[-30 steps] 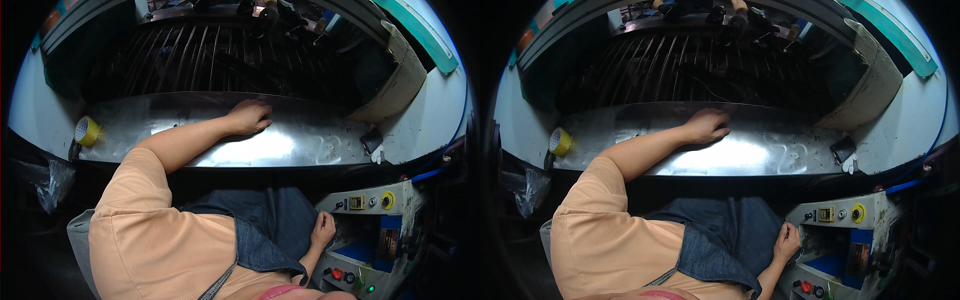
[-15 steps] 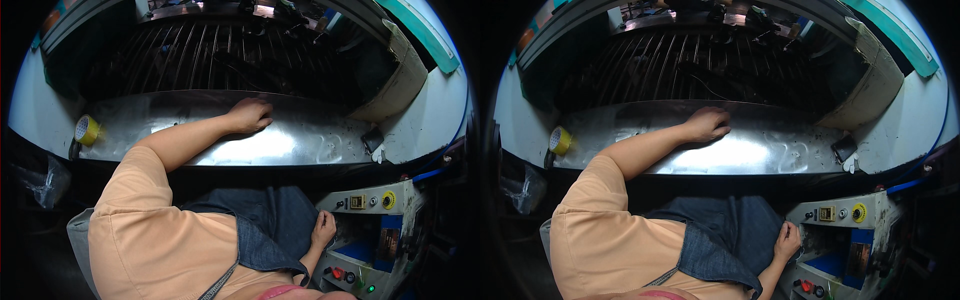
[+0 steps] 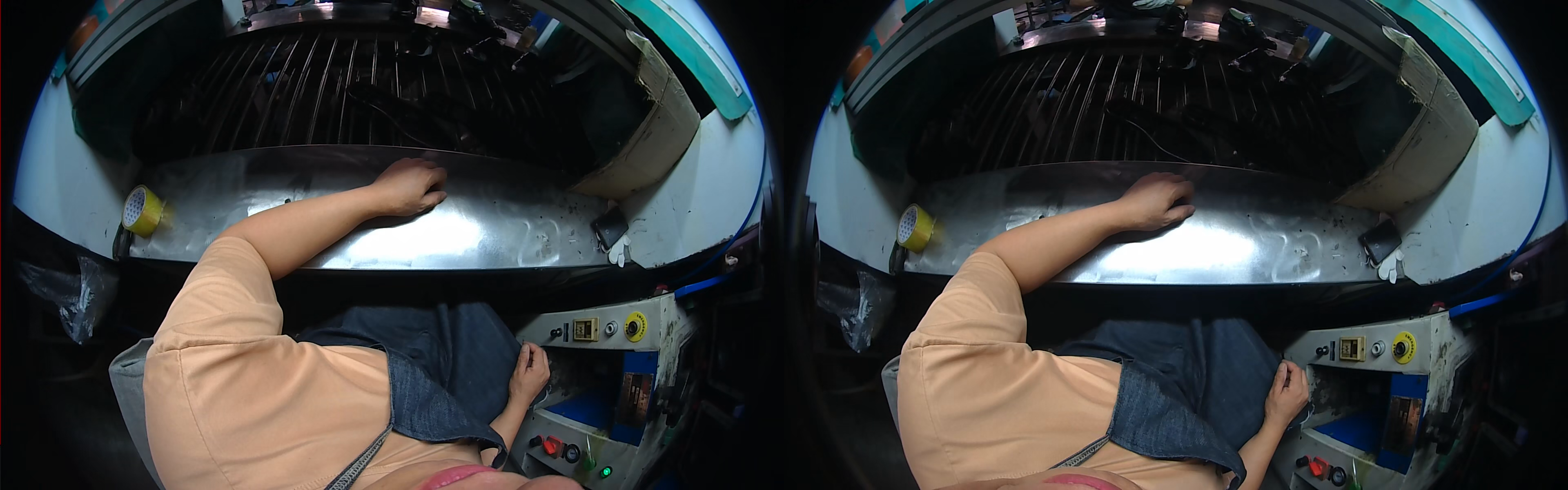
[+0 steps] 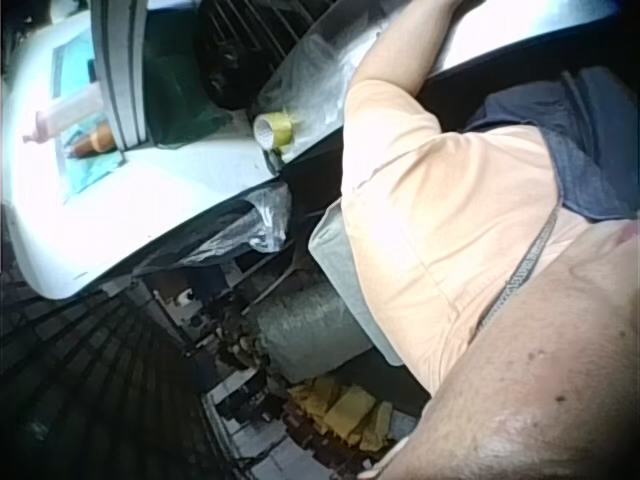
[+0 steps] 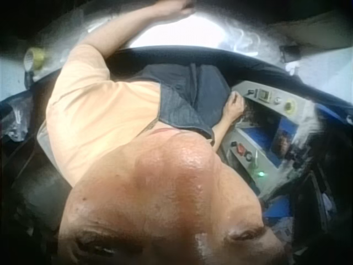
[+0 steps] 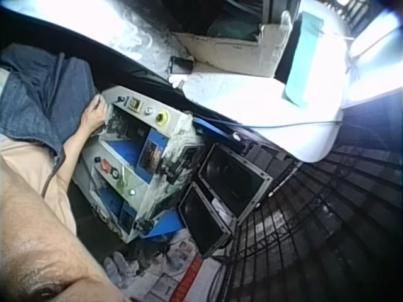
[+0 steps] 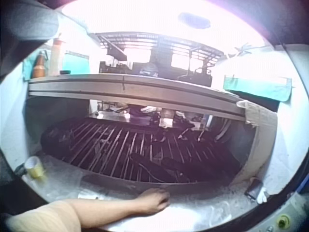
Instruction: Operating a heat-setting or drying machine to process leather shoes during manufacturing.
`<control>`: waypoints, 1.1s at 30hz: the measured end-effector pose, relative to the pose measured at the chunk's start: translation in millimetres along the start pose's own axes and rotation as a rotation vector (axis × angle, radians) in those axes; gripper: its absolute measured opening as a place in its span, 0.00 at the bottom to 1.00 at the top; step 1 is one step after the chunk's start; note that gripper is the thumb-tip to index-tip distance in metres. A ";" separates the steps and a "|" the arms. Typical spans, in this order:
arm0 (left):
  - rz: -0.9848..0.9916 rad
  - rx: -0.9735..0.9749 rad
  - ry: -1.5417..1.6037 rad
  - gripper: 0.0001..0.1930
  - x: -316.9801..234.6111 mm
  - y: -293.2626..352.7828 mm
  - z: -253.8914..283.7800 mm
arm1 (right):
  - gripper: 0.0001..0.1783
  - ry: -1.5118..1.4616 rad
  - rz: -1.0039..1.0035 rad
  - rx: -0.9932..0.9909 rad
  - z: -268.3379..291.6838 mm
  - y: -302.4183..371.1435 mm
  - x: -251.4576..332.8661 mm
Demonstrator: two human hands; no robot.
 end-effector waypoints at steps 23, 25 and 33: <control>0.016 0.027 0.000 0.15 0.2 -0.1 -0.7 | 0.10 -0.020 0.002 -0.027 2.3 0.9 2.0; 0.008 0.018 -0.007 0.15 -0.2 0.0 -0.2 | 0.10 -0.017 0.022 -0.045 3.8 1.0 4.2; -0.012 -0.027 0.021 0.13 0.1 0.8 2.6 | 0.10 -0.051 -0.001 -0.036 4.1 1.4 5.0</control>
Point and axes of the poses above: each hand's wrist, its own y-axis away from the middle knuckle, its own z-axis out of the back of the hand, x = y × z, the point moved 10 cm from there along -y, towards the middle knuckle
